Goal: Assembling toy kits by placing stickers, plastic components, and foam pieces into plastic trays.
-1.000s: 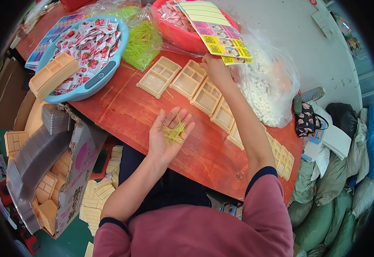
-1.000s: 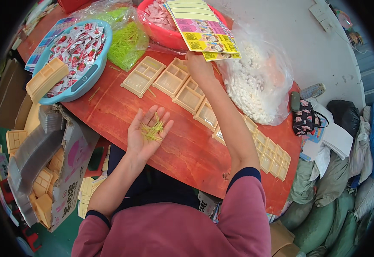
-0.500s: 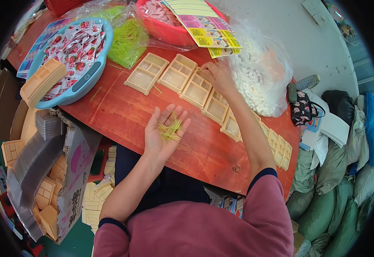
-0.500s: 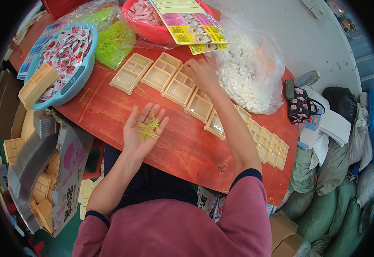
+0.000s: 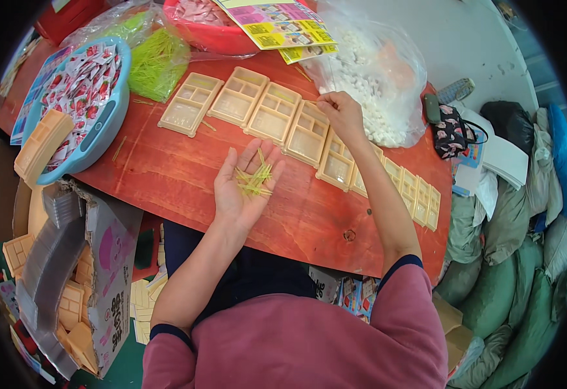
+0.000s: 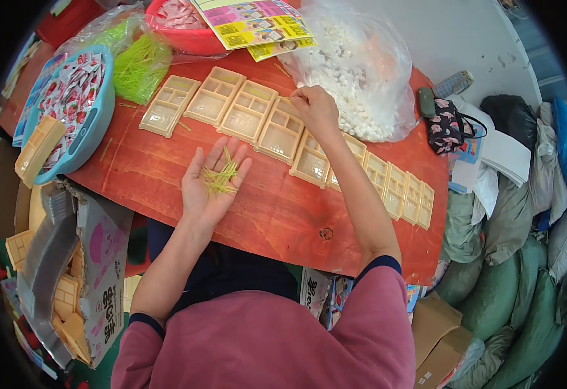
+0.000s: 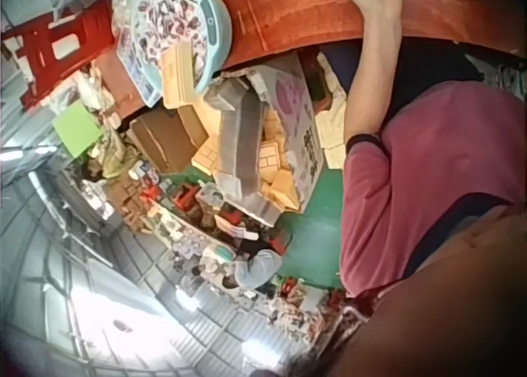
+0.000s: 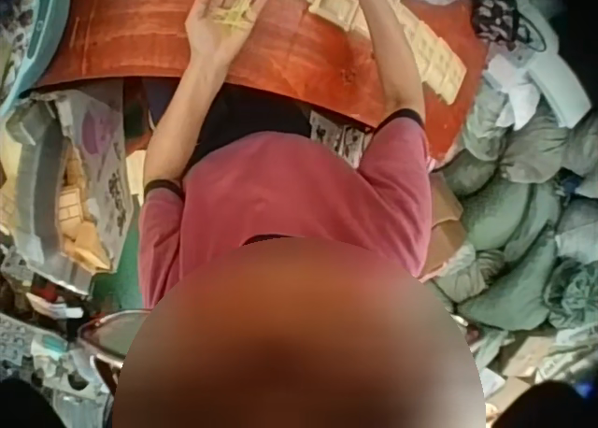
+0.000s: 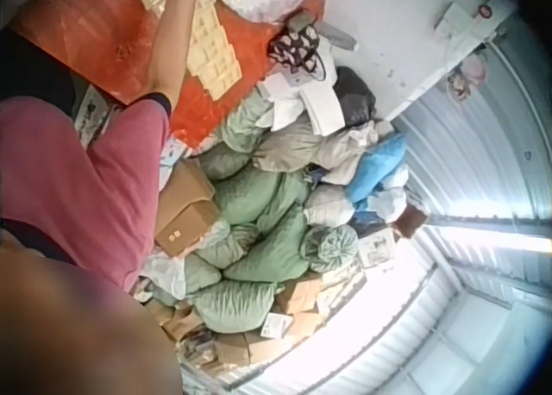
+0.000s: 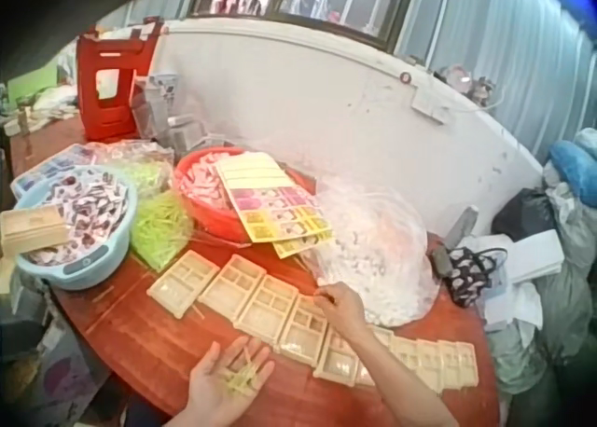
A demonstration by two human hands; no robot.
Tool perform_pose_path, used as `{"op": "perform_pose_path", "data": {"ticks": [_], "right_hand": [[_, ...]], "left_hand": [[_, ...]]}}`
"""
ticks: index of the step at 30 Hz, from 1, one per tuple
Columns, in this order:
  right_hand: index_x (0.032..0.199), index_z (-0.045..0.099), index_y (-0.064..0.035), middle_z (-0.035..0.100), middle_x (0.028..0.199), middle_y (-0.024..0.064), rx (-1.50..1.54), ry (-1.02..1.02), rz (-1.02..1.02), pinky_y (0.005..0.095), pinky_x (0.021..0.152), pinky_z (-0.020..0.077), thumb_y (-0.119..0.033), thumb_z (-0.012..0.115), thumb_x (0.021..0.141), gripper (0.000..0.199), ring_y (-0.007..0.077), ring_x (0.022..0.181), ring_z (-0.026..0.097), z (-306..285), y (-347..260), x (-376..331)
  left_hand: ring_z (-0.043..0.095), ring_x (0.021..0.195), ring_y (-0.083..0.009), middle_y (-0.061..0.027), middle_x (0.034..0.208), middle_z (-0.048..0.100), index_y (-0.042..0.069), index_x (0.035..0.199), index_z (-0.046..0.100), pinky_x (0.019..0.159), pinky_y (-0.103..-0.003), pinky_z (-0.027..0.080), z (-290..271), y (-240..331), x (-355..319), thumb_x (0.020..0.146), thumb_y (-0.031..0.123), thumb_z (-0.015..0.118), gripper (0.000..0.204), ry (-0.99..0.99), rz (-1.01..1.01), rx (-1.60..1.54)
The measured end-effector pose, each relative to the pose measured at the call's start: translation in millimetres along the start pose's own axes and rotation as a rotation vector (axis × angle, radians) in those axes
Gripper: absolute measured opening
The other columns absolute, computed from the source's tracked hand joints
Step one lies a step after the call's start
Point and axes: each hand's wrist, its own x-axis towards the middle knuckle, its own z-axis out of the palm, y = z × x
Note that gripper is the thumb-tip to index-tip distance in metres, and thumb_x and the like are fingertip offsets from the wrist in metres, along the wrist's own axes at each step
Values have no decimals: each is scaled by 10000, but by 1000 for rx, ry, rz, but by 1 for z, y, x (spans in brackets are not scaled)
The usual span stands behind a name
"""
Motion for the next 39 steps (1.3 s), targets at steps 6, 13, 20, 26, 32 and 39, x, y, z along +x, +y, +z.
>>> {"op": "perform_pose_path", "data": {"ticks": [6,13,20,26,32,39], "right_hand": [[899,660,-42,627,798,74,-146,150,-198,275,654,465,-169,649,764,185,164,719,596,-2,13,-26],[768,667,-11,626,605,105,297,-356,161,298,547,464,-262,600,784,260,176,563,623,-32,-71,-87],[718,634,12,601,588,113,291,-265,248,307,540,466,-234,598,776,255,174,550,610,-48,-53,-104],[850,567,-2,603,717,3,543,-4,176,212,537,412,-125,516,872,135,50,639,526,-60,-25,-94],[869,602,-131,621,749,52,-426,25,-165,346,578,464,-229,589,815,113,242,713,595,-52,30,-69],[892,641,-77,613,897,62,271,-230,-240,317,712,450,-148,620,792,125,199,828,570,-70,3,-94]], "left_hand": [[395,1216,-324,-157,1273,466,-14,1186,479,1035,-467,305,4,-21,15,931,316,391,427,-40,-43,21],[455,1139,-232,-87,1267,484,36,1194,492,954,-401,379,0,-50,26,933,348,379,421,-75,-67,116],[472,1125,-218,-79,1277,473,64,1216,477,936,-386,390,-1,-88,29,943,336,343,408,-53,-145,142],[429,1180,-273,-128,1279,454,28,1209,460,999,-423,354,-1,-104,29,943,331,360,415,-26,-218,64],[329,1267,-318,-194,1315,401,-25,1214,436,1060,-457,279,2,-103,32,952,309,335,436,-18,-213,50],[461,1136,-269,-154,1204,497,2,1174,475,972,-390,377,-3,-103,38,940,357,372,437,-37,-240,96]]}}
